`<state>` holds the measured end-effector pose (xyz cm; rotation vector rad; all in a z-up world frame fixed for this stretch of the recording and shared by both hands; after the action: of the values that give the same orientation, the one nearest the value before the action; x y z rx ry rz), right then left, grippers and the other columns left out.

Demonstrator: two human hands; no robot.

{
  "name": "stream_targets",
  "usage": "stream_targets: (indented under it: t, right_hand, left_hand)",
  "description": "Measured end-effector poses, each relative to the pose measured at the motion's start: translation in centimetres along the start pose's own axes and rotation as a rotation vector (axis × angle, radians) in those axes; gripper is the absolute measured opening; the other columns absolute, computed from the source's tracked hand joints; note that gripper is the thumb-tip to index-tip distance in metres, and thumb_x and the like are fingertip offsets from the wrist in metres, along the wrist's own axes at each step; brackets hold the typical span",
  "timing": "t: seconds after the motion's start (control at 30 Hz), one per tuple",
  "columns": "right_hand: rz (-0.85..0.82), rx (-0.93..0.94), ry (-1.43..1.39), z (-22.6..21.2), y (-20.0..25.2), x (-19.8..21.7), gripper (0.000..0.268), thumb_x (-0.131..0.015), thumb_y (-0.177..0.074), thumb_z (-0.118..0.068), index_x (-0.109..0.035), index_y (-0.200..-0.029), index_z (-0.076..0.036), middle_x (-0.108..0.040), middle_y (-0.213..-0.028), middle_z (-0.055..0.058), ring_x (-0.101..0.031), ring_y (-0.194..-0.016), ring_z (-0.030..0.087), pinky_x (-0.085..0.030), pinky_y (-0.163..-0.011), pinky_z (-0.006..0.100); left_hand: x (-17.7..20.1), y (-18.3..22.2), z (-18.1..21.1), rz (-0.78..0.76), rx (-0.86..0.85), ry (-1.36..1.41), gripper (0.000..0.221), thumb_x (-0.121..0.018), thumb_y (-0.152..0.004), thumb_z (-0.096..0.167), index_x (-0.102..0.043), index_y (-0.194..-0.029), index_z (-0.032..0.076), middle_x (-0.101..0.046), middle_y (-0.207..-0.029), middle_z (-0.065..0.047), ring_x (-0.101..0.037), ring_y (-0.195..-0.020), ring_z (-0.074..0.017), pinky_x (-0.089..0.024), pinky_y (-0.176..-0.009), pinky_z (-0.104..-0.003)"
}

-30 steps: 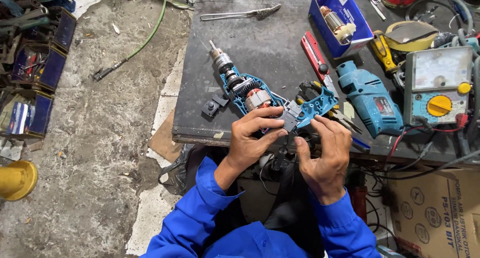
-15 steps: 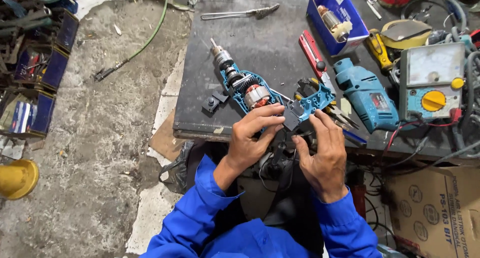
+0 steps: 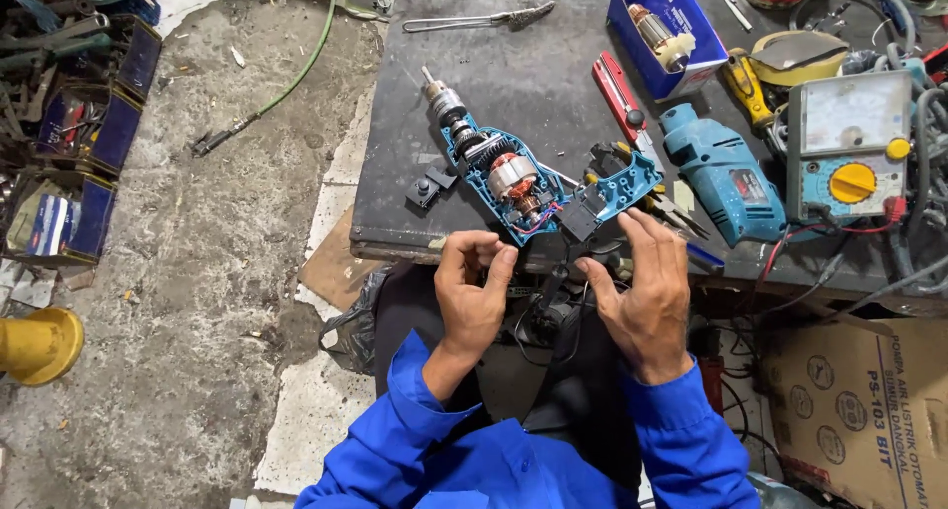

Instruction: Reassembling the internal components of an electric drill, including the motor, switch, and wiring, into its plastic housing.

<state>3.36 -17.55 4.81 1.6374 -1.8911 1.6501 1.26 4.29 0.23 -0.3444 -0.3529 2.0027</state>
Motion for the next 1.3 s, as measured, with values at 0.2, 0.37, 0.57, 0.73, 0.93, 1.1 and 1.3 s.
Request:
stream_targets:
  t: [0.2,0.37,0.57,0.73,0.93,1.1,1.3]
  right_hand:
    - [-0.155,0.138,0.07,-0.4,-3.3,0.5,0.078,-0.086,-0.085,-0.032,-0.056,-0.147,0.006,-0.055,-0.145,0.028,-0.05,-0.134,0.045,-0.038,-0.113,0.054]
    - [-0.345,0.152,0.144,1.8,-4.8,-1.7,0.083,-0.086,-0.078,-0.024,-0.054,-0.152,-0.004,-0.056,-0.151,0.02,-0.049,-0.141,0.038,-0.038,-0.115,0.053]
    - [-0.418,0.189,0.26,4.4,-5.0,-4.2,0.076,-0.085,-0.079,-0.027,-0.06,-0.15,-0.016,-0.061,-0.15,0.01,-0.046,-0.148,0.029,-0.027,-0.124,0.052]
    - [-0.432,0.188,0.299,4.6,-4.7,-4.4,0.069,-0.086,-0.081,-0.025,-0.064,-0.146,-0.019,-0.065,-0.147,0.009,-0.046,-0.15,0.028,-0.022,-0.127,0.051]
    - [-0.3,0.307,0.255,2.3,-3.4,-3.6,0.067,-0.089,-0.073,-0.032,-0.069,-0.134,-0.016,-0.071,-0.127,0.007,-0.059,-0.134,0.026,-0.027,-0.126,0.05]
    - [-0.176,0.35,0.271,-0.6,-1.7,-3.1,0.062,-0.09,-0.072,-0.04,-0.073,-0.125,-0.013,-0.073,-0.112,0.009,-0.066,-0.117,0.025,-0.029,-0.125,0.047]
    - [-0.149,0.315,0.175,-5.3,-0.6,-1.6,0.053,-0.084,-0.084,-0.043,-0.072,-0.12,-0.006,-0.069,-0.102,0.011,-0.063,-0.105,0.027,-0.038,-0.114,0.046]
  left_hand:
    - [0.4,0.6,-1.6,-0.024,0.124,-0.018,0.029,-0.079,-0.091,0.013,-0.057,-0.107,0.003,-0.068,-0.081,-0.011,-0.073,-0.072,-0.0204,-0.057,-0.059,-0.029]
    - [-0.3,0.4,-1.4,-0.046,0.161,-0.048,0.044,-0.089,-0.081,0.018,-0.056,-0.107,0.002,-0.071,-0.086,-0.013,-0.073,-0.072,-0.0198,-0.057,-0.061,-0.029]
    - [0.0,-0.2,-0.8,-0.044,0.177,-0.096,0.044,-0.089,-0.078,0.017,-0.059,-0.105,0.002,-0.073,-0.094,-0.017,-0.075,-0.073,-0.0238,-0.059,-0.06,-0.03]
    - [0.5,-0.3,-1.0,-0.039,0.143,-0.13,0.038,-0.087,-0.08,0.014,-0.062,-0.107,0.002,-0.074,-0.1,-0.017,-0.074,-0.072,-0.0202,-0.058,-0.057,-0.028]
    - [1.6,-0.1,-2.7,-0.026,0.152,-0.078,0.034,-0.082,-0.085,0.009,-0.064,-0.112,0.0,-0.072,-0.105,-0.019,-0.074,-0.07,-0.0206,-0.06,-0.057,-0.028]
    - [3.0,0.4,-1.5,0.036,0.146,0.018,0.024,-0.072,-0.093,0.005,-0.063,-0.113,-0.004,-0.07,-0.105,-0.021,-0.076,-0.073,-0.0249,-0.064,-0.06,-0.03]
    - [3.9,2.8,-2.7,0.141,0.175,0.154,0.022,-0.059,-0.104,0.018,-0.054,-0.113,-0.003,-0.067,-0.098,-0.016,-0.074,-0.082,-0.0217,-0.066,-0.072,-0.031]
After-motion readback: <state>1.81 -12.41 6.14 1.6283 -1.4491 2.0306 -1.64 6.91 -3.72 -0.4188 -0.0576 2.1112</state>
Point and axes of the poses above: each hand's wrist, its own y-axis away from the middle knuckle, its own x-axis out of the back of the hand, z = x × y, the point moved 9 cm from there along -y, towards the middle knuckle
